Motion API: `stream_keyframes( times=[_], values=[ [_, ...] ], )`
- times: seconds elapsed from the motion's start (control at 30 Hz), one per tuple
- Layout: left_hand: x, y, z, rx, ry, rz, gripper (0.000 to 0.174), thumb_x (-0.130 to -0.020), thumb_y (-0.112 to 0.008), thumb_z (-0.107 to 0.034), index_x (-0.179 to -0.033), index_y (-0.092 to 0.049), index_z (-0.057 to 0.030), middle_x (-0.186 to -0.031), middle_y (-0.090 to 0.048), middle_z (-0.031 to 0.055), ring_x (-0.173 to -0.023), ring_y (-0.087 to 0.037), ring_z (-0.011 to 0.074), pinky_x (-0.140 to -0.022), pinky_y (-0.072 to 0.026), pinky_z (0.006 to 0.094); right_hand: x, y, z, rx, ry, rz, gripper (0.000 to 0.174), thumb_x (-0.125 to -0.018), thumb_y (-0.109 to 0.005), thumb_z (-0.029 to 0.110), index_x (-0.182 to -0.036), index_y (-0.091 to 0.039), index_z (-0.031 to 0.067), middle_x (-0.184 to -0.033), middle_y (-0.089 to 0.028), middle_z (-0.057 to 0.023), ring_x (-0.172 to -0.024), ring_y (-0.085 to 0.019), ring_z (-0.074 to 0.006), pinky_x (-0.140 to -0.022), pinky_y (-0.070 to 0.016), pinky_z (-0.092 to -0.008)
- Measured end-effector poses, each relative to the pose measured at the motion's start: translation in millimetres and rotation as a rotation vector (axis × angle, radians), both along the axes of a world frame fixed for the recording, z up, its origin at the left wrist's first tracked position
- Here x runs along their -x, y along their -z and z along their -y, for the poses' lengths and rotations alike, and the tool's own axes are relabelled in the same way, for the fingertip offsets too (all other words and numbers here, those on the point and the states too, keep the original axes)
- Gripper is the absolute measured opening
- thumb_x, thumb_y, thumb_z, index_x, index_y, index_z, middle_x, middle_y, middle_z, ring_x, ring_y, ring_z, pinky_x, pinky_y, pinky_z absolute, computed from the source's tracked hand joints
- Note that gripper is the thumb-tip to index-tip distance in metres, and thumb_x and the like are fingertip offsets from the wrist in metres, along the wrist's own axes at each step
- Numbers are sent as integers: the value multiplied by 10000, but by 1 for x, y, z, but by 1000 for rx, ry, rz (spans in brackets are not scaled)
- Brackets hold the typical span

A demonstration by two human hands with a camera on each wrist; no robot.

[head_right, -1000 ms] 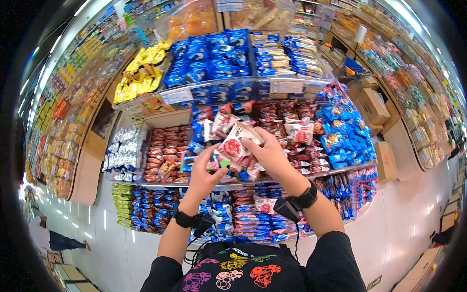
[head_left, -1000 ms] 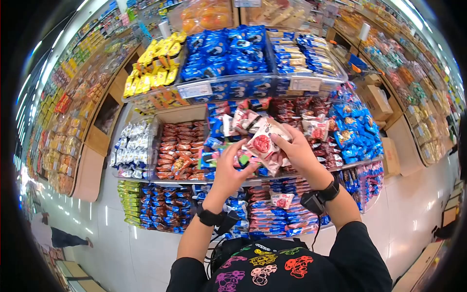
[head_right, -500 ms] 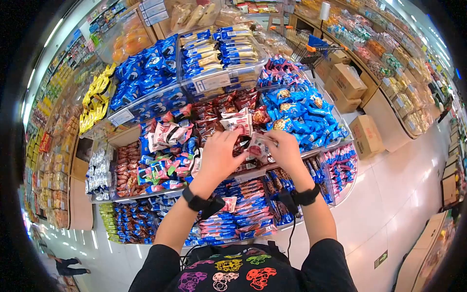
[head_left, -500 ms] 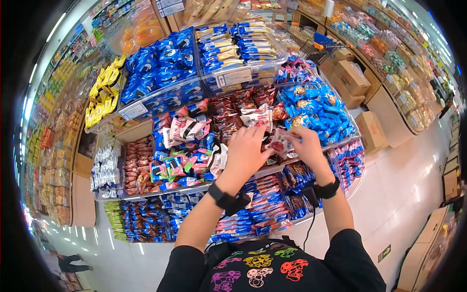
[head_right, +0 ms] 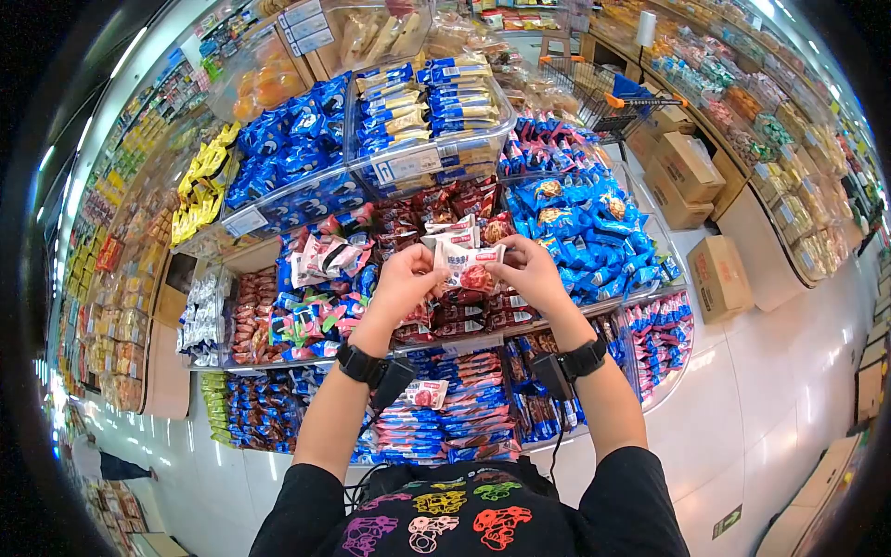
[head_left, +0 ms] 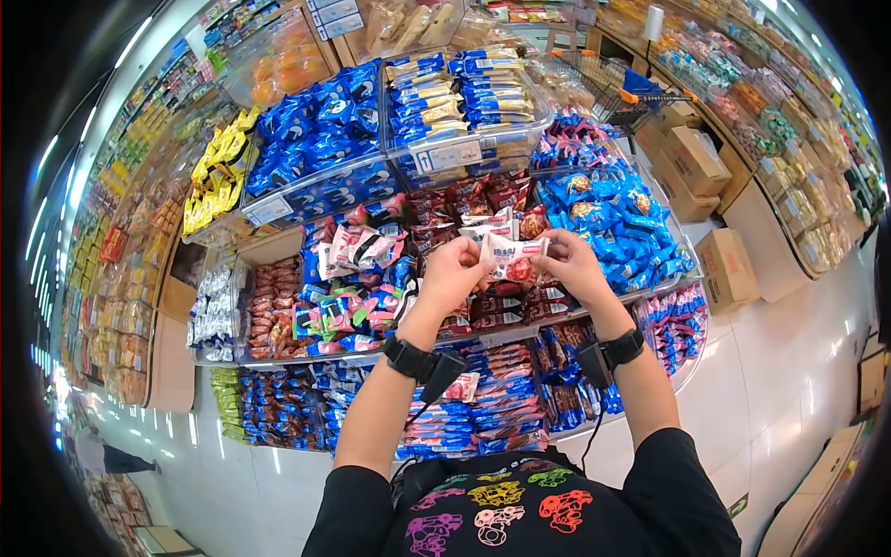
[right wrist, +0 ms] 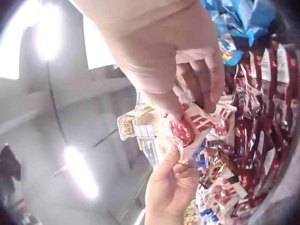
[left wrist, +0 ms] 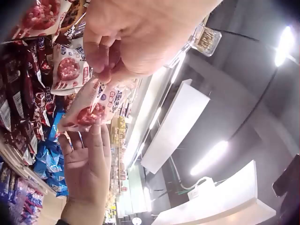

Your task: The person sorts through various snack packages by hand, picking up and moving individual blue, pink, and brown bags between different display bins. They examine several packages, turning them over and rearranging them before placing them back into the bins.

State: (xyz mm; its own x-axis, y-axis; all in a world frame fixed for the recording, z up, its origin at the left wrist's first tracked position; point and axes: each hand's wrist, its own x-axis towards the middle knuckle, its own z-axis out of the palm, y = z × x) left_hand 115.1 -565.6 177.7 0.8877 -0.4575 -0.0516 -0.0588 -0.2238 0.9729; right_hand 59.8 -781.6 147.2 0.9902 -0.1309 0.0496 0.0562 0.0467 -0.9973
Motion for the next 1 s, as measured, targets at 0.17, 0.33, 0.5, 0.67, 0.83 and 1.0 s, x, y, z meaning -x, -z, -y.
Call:
stream_keyframes(
  times=[0.17, 0.33, 0.5, 0.67, 0.83, 1.0],
  values=[
    [9, -1, 4, -633, -215, 606, 198, -790, -655, -153, -975, -596, -115, -806, -674, 107, -765, -651, 324, -644, -500, 400, -22, 11, -6, 366, -29, 138, 141, -793, -713, 65, -872, -607, 19, -719, -644, -36, -648, -605, -84, -588, -478, -259],
    [-4, -14, -39, -496, -322, 802, 224, -784, -662, -123, -999, -609, -87, -836, -666, 91, -784, -642, 293, -667, -502, 381, -29, 15, -22, 571, 99, 121, 201, -793, -714, 103, -942, -614, 13, -785, -668, -114, -700, -659, -207, -637, -512, -318],
    [-45, -16, -119, -1042, -501, 941, 524, -668, -797, -343, -1063, -580, -75, -993, -586, 125, -939, -570, 319, -789, -458, 439, -18, -29, -48, 884, 330, 305, 233, -777, -680, 126, -988, -596, 72, -873, -634, -122, -804, -619, -302, -674, -499, -399],
    [-71, 9, -130, -1038, -402, 922, 413, -665, -795, -279, -1005, -626, -117, -926, -599, 94, -888, -586, 314, -786, -463, 427, -24, -47, -95, 965, 233, 544, 295, -768, -696, 121, -1042, -601, 62, -915, -641, -114, -830, -627, -283, -706, -512, -376],
    [-27, -60, -121, -182, -232, 401, 265, -781, -736, -163, -982, -639, -19, -937, -656, 45, -784, -618, 96, -647, -482, 242, -6, -63, -114, 706, 122, 431, 455, -768, -730, 142, -1180, -557, 59, -1006, -631, -101, -846, -625, -207, -698, -519, -320],
    [20, -52, -72, 122, 181, -64, 319, -798, -750, -181, -1013, -618, 14, -875, -649, 37, -777, -608, 80, -682, -495, 234, 11, -50, -97, 51, -168, 227, 256, -872, -660, 92, -1092, -574, -5, -941, -639, -33, -809, -613, -102, -666, -540, -244]
  ],
)
